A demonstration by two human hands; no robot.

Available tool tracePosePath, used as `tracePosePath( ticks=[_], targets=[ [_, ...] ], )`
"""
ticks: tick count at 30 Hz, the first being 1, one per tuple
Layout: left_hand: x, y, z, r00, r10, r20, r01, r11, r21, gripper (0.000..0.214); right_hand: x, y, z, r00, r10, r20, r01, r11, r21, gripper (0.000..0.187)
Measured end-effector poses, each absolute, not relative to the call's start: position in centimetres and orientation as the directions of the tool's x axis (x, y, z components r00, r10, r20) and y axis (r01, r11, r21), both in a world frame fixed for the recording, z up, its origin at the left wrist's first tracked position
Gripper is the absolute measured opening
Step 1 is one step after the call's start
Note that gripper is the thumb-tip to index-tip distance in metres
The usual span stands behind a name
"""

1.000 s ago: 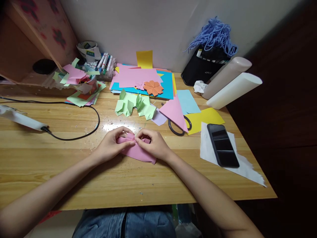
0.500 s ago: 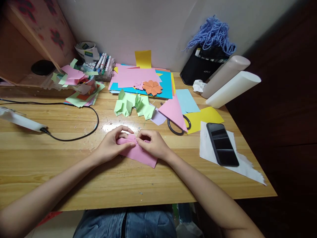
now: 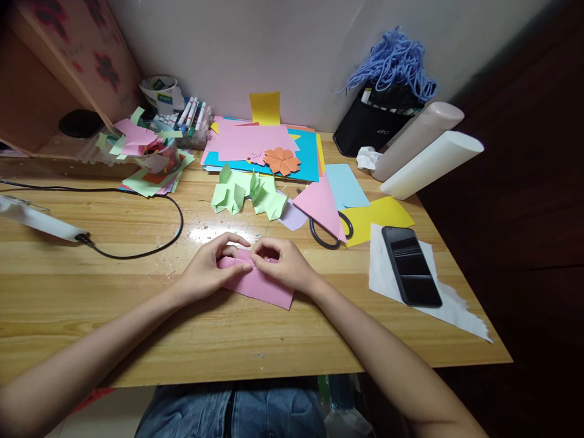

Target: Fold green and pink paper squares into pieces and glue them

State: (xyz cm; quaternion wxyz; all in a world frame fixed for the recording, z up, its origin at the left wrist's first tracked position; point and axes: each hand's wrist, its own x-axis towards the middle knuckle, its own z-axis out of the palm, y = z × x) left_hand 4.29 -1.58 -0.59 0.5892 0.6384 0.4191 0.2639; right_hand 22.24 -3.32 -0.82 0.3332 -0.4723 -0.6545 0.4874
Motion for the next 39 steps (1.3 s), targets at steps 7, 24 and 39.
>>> tracePosePath(
  ticks=[7,24,39],
  targets=[
    [4.29,-1.60,-0.64,0.504,0.851,-0.145,0.235,0.026,0.972,0.033,22.16,-3.35,-0.91,-0.310,0.950,-0.028,0.321,0.077,-0.944,0.013],
    [4.27,-1.62,-1.06,0.507,0.856,-0.099,0.268,-0.048,0.962,0.029,22.02,-3.46,-0.94,-0.303,0.953,-0.022,0.406,0.108,-0.908,0.029],
    [3.97,-1.30,-1.20,0.469,0.881,-0.061,0.292,-0.089,0.952,0.029,22.35,-3.34,-0.86,-0.253,0.967,-0.029,0.401,0.077,-0.913,0.017]
  ],
)
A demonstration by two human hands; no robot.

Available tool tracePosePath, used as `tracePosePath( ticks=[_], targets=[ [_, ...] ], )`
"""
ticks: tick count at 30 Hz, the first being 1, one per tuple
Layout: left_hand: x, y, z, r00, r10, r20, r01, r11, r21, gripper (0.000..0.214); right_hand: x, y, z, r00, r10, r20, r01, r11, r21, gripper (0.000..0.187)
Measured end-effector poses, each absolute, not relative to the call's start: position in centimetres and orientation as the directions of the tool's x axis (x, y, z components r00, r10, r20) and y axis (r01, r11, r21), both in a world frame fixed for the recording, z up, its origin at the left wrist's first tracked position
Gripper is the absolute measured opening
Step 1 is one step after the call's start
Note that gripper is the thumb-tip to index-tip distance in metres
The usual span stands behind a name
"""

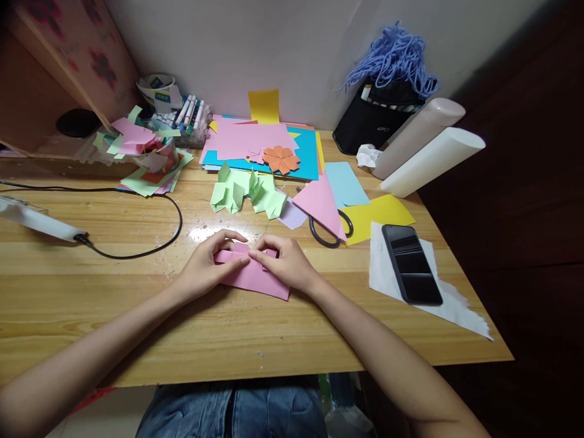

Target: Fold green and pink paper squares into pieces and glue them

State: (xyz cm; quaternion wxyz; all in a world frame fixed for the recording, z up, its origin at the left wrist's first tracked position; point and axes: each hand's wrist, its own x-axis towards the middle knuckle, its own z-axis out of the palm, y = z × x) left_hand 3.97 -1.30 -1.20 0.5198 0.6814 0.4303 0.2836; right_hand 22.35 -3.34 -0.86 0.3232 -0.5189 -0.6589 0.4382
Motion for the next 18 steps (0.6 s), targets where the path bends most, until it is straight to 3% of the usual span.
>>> tracePosePath(
  ticks=[10,18],
  targets=[
    [4.17,-1.45,-0.99,0.485,0.873,-0.050,0.267,-0.093,0.959,0.027,22.10,-3.55,-0.94,-0.296,0.954,0.044,0.384,0.161,-0.909,0.015],
    [4.05,-1.27,-1.07,0.497,0.862,-0.098,0.213,-0.011,0.977,0.028,22.08,-3.51,-0.81,-0.290,0.957,-0.006,0.395,0.114,-0.912,0.018]
  ],
)
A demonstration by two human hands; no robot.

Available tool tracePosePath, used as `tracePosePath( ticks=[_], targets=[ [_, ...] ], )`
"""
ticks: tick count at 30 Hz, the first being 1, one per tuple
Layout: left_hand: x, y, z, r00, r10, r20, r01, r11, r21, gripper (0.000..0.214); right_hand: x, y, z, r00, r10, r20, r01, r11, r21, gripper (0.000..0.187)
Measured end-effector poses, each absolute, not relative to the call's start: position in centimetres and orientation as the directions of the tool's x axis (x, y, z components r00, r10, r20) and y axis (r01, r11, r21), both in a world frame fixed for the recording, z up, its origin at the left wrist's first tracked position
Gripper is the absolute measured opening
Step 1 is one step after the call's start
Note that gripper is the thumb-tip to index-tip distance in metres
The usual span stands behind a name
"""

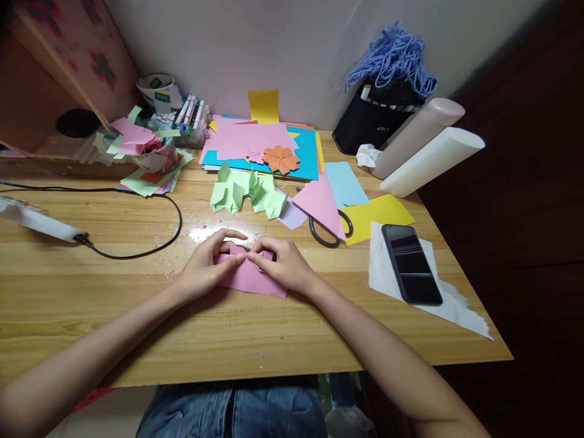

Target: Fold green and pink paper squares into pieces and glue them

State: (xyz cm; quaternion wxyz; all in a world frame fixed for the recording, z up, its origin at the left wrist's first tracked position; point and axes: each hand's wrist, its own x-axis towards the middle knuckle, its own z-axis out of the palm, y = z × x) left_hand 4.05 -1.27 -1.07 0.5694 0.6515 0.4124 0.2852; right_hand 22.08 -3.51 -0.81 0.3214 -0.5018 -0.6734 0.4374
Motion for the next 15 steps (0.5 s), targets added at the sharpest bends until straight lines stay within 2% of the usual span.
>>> tracePosePath(
  ticks=[4,10,15],
  targets=[
    [4.01,-1.33,-1.04,0.503,0.857,-0.111,0.217,-0.001,0.976,0.027,22.09,-3.53,-0.61,-0.285,0.957,-0.049,0.409,0.075,-0.909,0.019],
    [3.94,-1.27,-0.89,0.440,0.892,-0.101,0.201,0.012,0.980,0.027,22.27,-3.46,-0.77,-0.256,0.967,0.001,0.428,0.115,-0.896,0.016],
    [4.04,-1.12,-1.05,0.412,0.909,-0.066,0.248,-0.042,0.968,0.036,22.29,-3.47,-1.15,-0.237,0.971,0.032,0.435,0.135,-0.890,0.019]
  ],
)
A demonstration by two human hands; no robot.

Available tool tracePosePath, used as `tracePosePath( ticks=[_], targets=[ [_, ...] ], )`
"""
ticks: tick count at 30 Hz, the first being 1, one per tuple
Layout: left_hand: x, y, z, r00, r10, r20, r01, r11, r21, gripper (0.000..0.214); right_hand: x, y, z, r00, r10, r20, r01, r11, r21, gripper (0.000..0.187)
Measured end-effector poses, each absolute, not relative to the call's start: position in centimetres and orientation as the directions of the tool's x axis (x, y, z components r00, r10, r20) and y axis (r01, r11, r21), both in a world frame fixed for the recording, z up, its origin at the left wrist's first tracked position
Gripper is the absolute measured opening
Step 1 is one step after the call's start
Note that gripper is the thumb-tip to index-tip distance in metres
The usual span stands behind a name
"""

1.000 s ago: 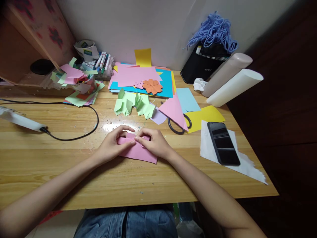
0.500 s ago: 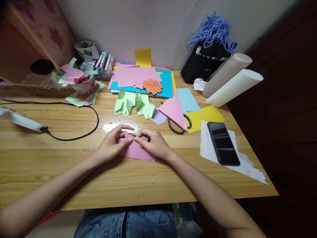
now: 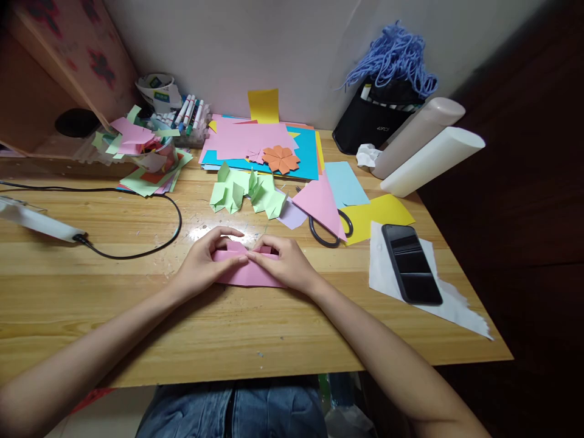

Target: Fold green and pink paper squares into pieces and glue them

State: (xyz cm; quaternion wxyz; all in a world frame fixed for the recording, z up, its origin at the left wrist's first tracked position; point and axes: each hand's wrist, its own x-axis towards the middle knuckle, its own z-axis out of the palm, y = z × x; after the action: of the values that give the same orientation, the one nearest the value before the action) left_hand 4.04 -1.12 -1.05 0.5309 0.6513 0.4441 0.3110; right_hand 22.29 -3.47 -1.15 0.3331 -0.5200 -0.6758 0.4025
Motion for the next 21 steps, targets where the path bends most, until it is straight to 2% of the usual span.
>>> tracePosePath(
  ticks=[3,9,21],
  targets=[
    [4.09,-1.13,-1.29,0.428,0.902,-0.058,0.276,-0.070,0.959,0.036,22.26,-3.51,-1.16,-0.267,0.963,0.039,0.440,0.157,-0.884,0.017],
    [3.95,-1.21,-1.04,0.479,0.877,-0.032,0.345,-0.155,0.926,0.025,22.19,-3.52,-0.96,-0.293,0.956,0.031,0.435,0.162,-0.886,0.018],
    [4.01,-1.30,-0.88,0.510,0.860,0.002,0.328,-0.196,0.924,0.024,22.02,-3.64,-0.77,-0.278,0.959,0.048,0.400,0.161,-0.902,0.011]
  ],
)
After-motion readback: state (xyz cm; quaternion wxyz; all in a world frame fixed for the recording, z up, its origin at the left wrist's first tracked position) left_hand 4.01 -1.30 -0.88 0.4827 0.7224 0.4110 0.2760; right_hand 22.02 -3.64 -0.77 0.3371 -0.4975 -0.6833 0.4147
